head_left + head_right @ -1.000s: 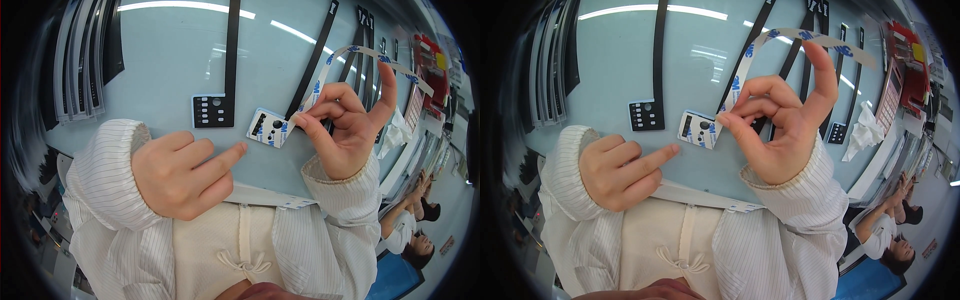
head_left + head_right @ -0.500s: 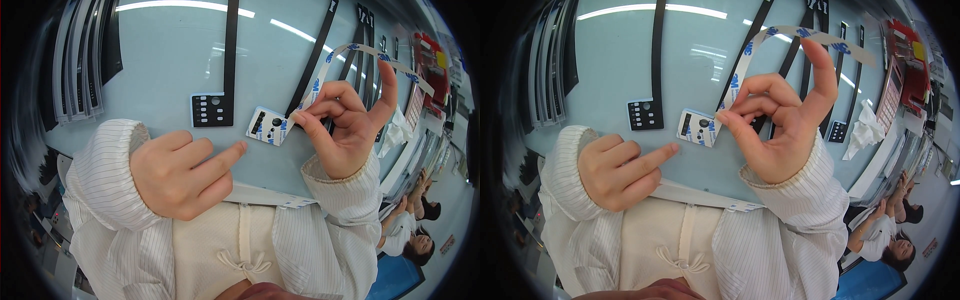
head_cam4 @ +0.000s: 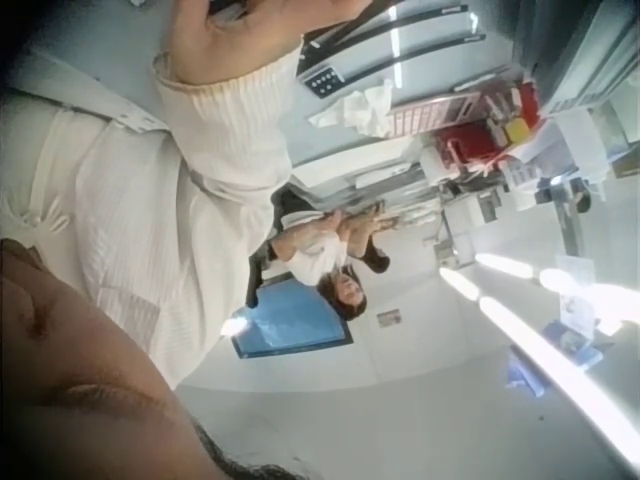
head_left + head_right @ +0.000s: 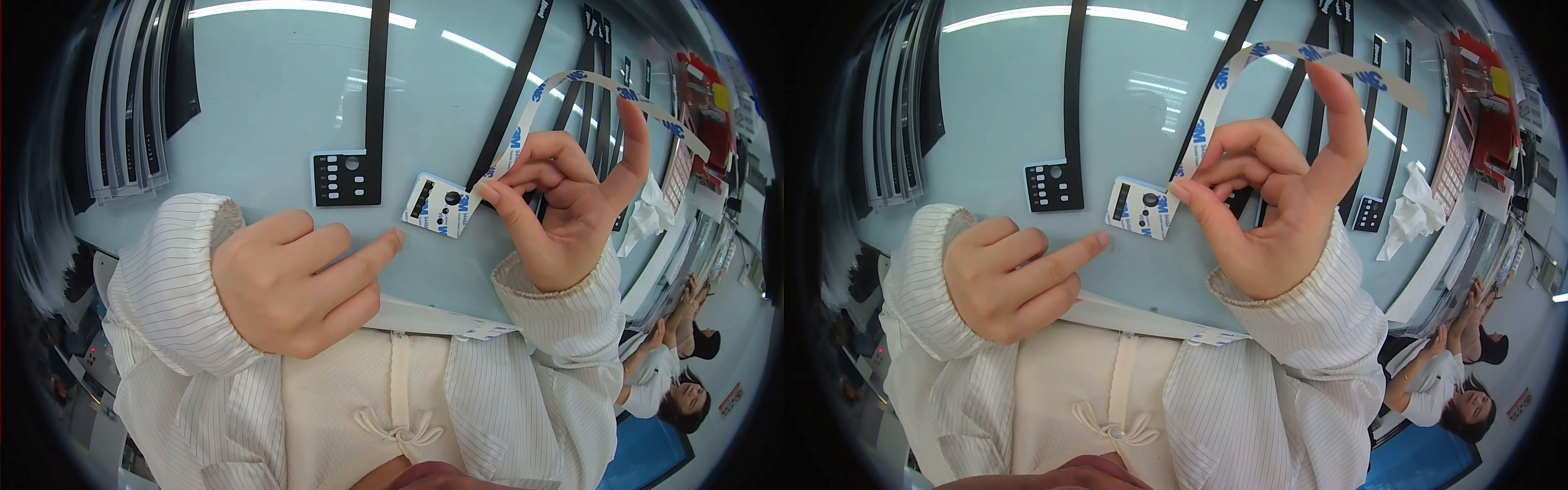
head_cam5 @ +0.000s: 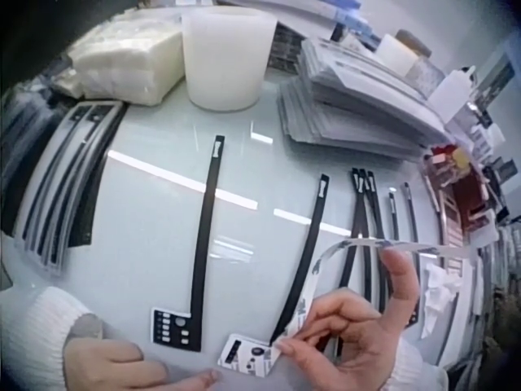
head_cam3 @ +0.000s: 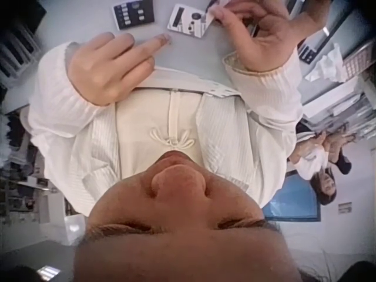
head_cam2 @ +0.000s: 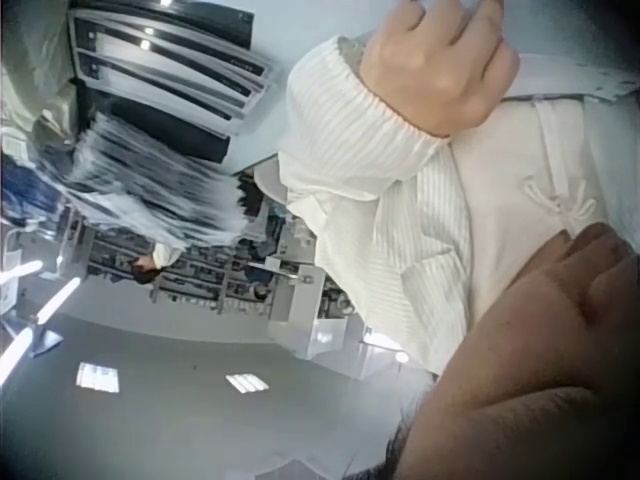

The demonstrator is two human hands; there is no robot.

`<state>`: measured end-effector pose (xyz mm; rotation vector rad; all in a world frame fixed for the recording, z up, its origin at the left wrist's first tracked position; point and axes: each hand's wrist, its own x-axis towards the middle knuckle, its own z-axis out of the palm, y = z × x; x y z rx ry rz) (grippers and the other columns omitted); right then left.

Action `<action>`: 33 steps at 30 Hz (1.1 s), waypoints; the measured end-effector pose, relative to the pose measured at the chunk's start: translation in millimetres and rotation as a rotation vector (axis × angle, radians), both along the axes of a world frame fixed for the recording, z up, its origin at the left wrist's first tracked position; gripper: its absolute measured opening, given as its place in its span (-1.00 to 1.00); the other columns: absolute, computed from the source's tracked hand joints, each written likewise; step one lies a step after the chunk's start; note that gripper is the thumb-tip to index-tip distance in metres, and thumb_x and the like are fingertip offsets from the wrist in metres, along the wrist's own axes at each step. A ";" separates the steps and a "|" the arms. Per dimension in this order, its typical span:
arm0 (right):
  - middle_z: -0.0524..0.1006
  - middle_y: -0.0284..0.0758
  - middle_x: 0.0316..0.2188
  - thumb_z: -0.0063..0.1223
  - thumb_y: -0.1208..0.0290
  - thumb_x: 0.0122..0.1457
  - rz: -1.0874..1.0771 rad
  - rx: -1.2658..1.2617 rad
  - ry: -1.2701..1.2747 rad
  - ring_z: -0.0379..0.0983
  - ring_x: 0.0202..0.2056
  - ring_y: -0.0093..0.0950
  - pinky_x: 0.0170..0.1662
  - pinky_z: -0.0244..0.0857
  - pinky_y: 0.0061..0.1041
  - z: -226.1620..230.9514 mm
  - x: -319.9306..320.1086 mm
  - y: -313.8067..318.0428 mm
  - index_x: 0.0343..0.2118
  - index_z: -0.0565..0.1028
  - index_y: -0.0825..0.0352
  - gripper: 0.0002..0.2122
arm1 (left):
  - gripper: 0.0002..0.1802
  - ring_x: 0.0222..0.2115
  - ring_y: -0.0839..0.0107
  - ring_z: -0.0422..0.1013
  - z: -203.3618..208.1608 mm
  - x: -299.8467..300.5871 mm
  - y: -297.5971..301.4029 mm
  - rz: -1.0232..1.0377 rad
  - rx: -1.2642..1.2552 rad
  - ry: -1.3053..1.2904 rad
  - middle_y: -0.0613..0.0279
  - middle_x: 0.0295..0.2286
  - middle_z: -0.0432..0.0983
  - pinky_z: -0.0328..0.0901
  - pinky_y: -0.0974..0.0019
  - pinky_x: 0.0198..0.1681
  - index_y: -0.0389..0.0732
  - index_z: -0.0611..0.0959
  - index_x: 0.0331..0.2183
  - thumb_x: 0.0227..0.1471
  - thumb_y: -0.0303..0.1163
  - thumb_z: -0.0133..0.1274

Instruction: Applying adhesive strips and labels to black electronic components on an assembly line.

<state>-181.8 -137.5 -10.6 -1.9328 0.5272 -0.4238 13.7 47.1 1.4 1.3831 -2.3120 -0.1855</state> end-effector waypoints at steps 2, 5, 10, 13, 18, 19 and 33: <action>0.48 -0.19 -0.28 0.16 0.81 -0.04 0.005 -0.009 -0.015 0.54 -0.37 -0.57 -0.19 0.46 -0.66 -1.0 0.1 -0.1 0.31 -0.37 0.14 0.03 | -0.84 -0.60 0.48 0.29 0.8 0.0 0.3 0.002 0.003 0.003 -0.06 -0.28 0.59 0.07 0.46 -0.64 -0.24 0.47 -0.70 -0.47 -0.39 0.09; 0.48 -0.19 -0.28 0.16 0.81 -0.03 -0.015 0.015 -0.011 0.54 -0.36 -0.56 -0.19 0.46 -0.65 1.3 1.4 1.1 0.31 -0.37 0.14 0.02 | -0.83 -0.60 0.47 0.29 1.2 0.0 -0.6 -0.005 0.002 0.000 -0.06 -0.29 0.59 0.06 0.46 -0.64 -0.24 0.46 -0.70 -0.48 -0.39 0.09; 0.48 -0.19 -0.28 0.16 0.81 -0.03 -0.003 -0.014 -0.018 0.53 -0.36 -0.57 -0.19 0.46 -0.66 -0.3 1.4 2.1 0.31 -0.36 0.15 0.02 | -0.83 -0.60 0.47 0.28 -3.5 0.0 0.9 -0.007 -0.022 0.011 -0.07 -0.27 0.59 0.06 0.46 -0.64 -0.25 0.46 -0.71 -0.46 -0.39 0.10; 0.48 -0.19 -0.29 0.16 0.81 -0.03 -0.001 -0.022 -0.024 0.53 -0.37 -0.57 -0.19 0.46 -0.66 -0.4 1.3 1.7 0.31 -0.35 0.14 0.02 | -0.83 -0.63 0.47 0.25 -1.7 -0.4 -0.4 0.002 -0.028 0.011 -0.08 -0.26 0.59 0.05 0.46 -0.65 -0.24 0.45 -0.72 -0.42 -0.40 0.11; 0.48 -0.20 -0.29 0.17 0.80 -0.02 -0.017 -0.014 -0.018 0.53 -0.37 -0.58 -0.20 0.46 -0.66 0.0 1.6 2.6 0.31 -0.34 0.14 0.01 | -0.77 -0.58 0.43 0.27 2.0 -1.4 -1.0 -0.003 0.066 -0.022 0.00 -0.16 0.59 0.07 0.46 -0.61 -0.20 0.39 -0.70 -0.31 -0.44 0.14; 0.48 -0.20 -0.29 0.17 0.80 -0.02 -0.018 -0.022 -0.023 0.53 -0.37 -0.58 -0.20 0.46 -0.66 -1.3 1.0 2.4 0.31 -0.34 0.13 0.01 | -0.73 -0.55 0.41 0.31 2.7 -1.4 -2.2 0.004 0.125 -0.028 0.08 -0.13 0.59 0.10 0.46 -0.58 -0.17 0.36 -0.68 -0.25 -0.47 0.18; 0.48 -0.20 -0.29 0.18 0.81 -0.03 -0.003 -0.035 -0.042 0.53 -0.38 -0.56 -0.20 0.45 -0.67 -0.6 1.1 3.6 0.31 -0.35 0.14 0.03 | -0.77 -0.47 0.35 0.33 3.8 -1.9 -2.2 0.002 0.197 -0.017 0.09 -0.06 0.54 0.14 0.44 -0.54 -0.18 0.37 -0.65 -0.28 -0.43 0.15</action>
